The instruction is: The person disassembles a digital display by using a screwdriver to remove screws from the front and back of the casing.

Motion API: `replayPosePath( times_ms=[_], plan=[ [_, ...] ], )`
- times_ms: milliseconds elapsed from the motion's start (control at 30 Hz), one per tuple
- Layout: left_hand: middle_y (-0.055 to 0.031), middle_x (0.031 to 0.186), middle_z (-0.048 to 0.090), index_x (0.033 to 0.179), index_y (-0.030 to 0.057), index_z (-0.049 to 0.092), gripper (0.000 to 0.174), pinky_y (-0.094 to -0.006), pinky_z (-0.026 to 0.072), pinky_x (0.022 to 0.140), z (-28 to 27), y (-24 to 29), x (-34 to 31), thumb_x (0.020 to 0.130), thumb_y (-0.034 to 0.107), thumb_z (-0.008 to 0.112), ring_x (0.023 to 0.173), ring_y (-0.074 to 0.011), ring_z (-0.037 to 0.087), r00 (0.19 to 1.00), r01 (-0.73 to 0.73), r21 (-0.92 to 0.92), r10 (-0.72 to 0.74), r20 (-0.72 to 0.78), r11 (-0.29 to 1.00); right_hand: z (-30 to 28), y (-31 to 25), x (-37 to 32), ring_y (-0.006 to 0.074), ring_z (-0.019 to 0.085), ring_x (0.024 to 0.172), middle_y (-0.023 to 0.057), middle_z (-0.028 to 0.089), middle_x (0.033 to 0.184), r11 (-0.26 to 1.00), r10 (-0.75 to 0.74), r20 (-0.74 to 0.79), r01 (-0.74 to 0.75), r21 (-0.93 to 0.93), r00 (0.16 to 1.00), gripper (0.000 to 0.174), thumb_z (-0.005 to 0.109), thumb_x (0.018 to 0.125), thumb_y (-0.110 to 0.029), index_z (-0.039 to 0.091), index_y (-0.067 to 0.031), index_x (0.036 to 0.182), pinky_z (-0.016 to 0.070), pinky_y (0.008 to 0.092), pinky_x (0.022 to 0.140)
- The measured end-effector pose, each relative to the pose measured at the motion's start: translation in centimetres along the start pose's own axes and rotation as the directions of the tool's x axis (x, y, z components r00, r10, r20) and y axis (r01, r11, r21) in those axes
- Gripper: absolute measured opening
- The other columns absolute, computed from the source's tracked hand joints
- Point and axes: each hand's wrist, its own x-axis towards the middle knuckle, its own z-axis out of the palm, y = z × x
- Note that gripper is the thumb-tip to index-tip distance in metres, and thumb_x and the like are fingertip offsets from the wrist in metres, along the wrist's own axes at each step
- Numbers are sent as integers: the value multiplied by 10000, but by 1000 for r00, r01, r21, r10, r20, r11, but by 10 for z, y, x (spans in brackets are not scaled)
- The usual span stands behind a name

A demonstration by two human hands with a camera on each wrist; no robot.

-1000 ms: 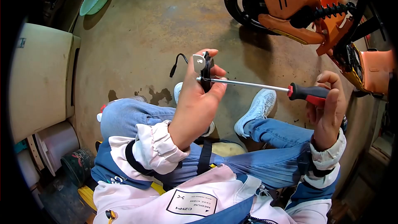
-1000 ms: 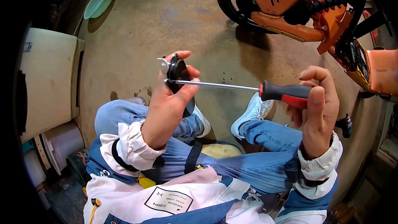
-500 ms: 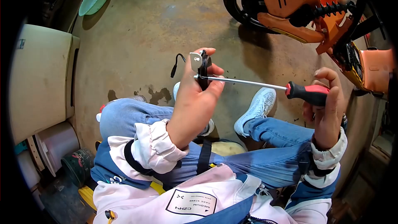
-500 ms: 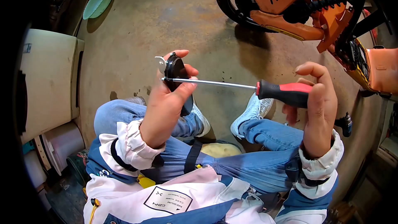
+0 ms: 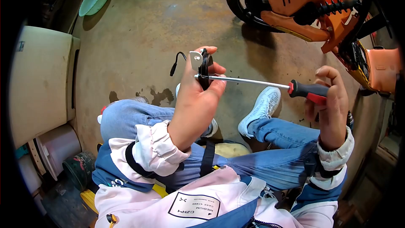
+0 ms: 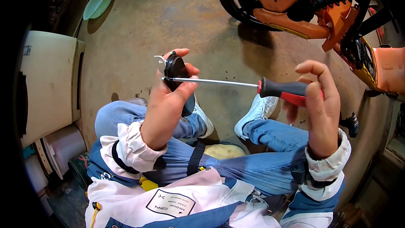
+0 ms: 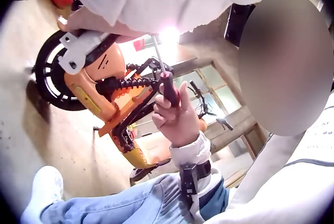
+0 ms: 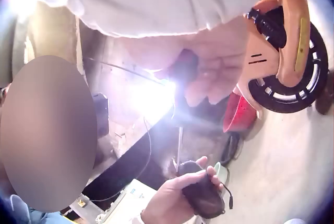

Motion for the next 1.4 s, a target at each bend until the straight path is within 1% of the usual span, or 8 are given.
replayPosePath(
  times_ms=[200,400,533,600,733,900,1100,1400],
  plan=[
    [4,1087,573,1393,140,453,500,-247,396,925,-1,0,0,927,10,576,988,-89,507,1000,22,-2,-22,-14,1000,10,-3,2,124,582,780,101,629,992,986,-165,-64,164,-15,984,528,624,935,-360,425,-35,1300,487,237,709],
    [6,1092,574,1395,143,453,495,-245,396,925,0,-1,-1,932,15,573,991,-86,506,1000,-2,9,1,12,1000,-3,-1,-3,75,571,567,54,624,774,993,-48,-15,46,-105,999,554,460,1003,-574,468,-68,1229,432,185,492],
    [9,1091,577,1394,143,456,494,-243,398,923,0,0,-1,932,12,572,980,-83,512,1000,30,-4,-30,-7,1000,6,1,2,83,578,614,68,622,844,993,-92,-21,90,-81,996,540,510,997,-541,462,-58,1234,446,193,532],
    [11,1088,579,1392,144,459,492,-241,398,917,-1,-1,0,931,12,572,972,-80,512,999,26,-2,-26,-19,1000,9,9,8,94,579,658,81,608,926,919,-370,14,368,-145,929,543,562,983,-511,453,-46,1242,455,202,572],
    [-18,1077,543,1374,133,439,489,-247,432,799,-1,0,1,924,-29,539,914,-87,503,999,33,-13,-34,-10,999,0,5,1,102,575,686,93,596,1006,935,-297,22,296,-198,954,531,596,972,-483,463,-40,1232,463,205,610],
    [18,1085,591,1390,146,473,487,-230,394,887,0,-1,-1,932,13,573,944,-67,506,998,63,-26,-63,9,998,-3,-2,-5,94,598,713,60,620,919,987,-125,-21,122,-100,992,507,594,971,-500,513,-45,1180,473,194,626],
    [21,1077,593,1385,145,485,476,-227,385,889,-2,-3,2,937,18,580,939,-61,498,999,52,-14,-52,-2,999,-5,-1,-3,91,600,757,57,635,919,914,-271,81,283,-289,959,577,663,921,-506,515,-29,1209,471,211,673],
    [-16,1064,557,1365,120,455,483,-232,428,781,-2,-3,2,920,-53,526,888,-76,496,999,-40,26,40,-8,999,-3,-5,-5,81,581,736,67,632,912,977,-124,40,129,-172,992,480,675,919,-402,601,20,1136,460,205,639]
  ],
)
